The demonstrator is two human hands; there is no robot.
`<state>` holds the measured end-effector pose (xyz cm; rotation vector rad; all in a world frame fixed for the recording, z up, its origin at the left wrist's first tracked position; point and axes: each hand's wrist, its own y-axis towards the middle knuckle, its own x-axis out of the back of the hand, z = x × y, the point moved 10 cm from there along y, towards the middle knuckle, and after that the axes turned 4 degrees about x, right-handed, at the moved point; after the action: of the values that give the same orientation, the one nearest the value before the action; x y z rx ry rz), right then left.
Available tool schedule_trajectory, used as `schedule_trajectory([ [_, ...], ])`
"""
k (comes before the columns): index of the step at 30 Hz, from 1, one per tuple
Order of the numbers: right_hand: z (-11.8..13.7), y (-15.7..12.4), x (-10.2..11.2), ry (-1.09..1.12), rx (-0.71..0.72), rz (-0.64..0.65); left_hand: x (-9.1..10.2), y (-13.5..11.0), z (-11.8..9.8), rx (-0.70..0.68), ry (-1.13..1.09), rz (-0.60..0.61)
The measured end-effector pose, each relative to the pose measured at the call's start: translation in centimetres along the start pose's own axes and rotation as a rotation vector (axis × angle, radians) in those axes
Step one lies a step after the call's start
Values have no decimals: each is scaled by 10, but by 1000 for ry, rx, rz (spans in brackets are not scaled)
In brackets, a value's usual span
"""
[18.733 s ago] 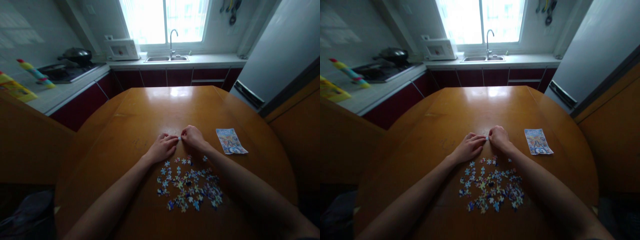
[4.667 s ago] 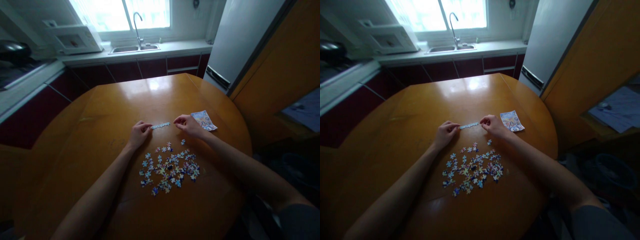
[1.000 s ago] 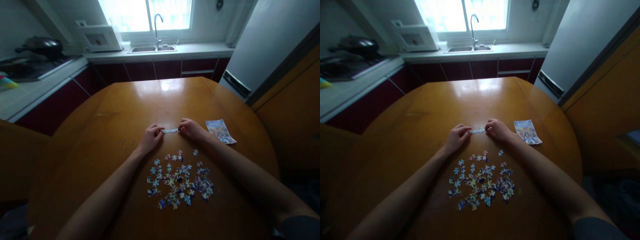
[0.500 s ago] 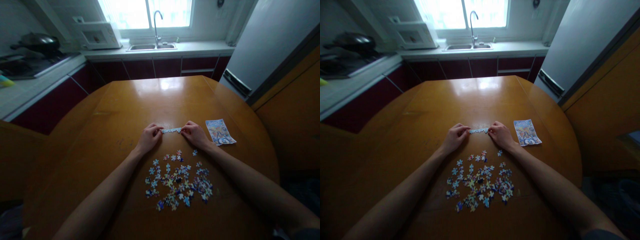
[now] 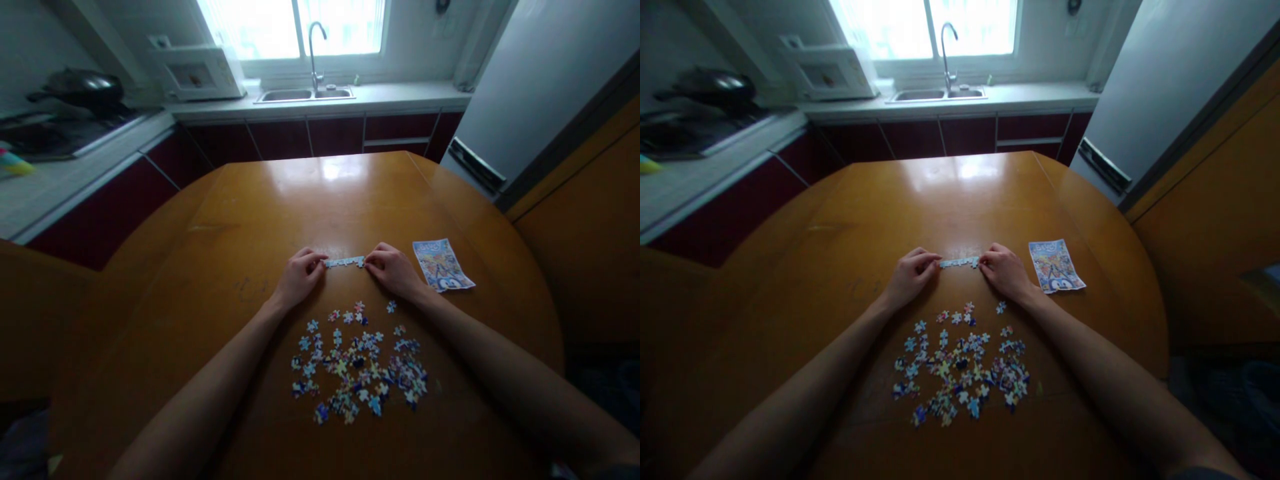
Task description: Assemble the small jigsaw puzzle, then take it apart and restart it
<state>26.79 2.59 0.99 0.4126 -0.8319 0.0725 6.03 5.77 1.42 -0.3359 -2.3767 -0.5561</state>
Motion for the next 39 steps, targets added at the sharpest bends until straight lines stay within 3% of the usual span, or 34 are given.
schedule_trajectory([
  [17, 13, -1, 6, -30, 52, -28, 1, 0, -1, 5, -2, -2],
  [22, 13, 1, 0, -45, 43, 25, 0, 0, -1, -7, -2, 3],
  [29, 1, 1, 16, 40, -10, -149, 0, 0, -1, -14, 4, -1],
  [39, 3, 2, 11, 61, 16, -105, 1, 0, -2, -2, 10, 4],
])
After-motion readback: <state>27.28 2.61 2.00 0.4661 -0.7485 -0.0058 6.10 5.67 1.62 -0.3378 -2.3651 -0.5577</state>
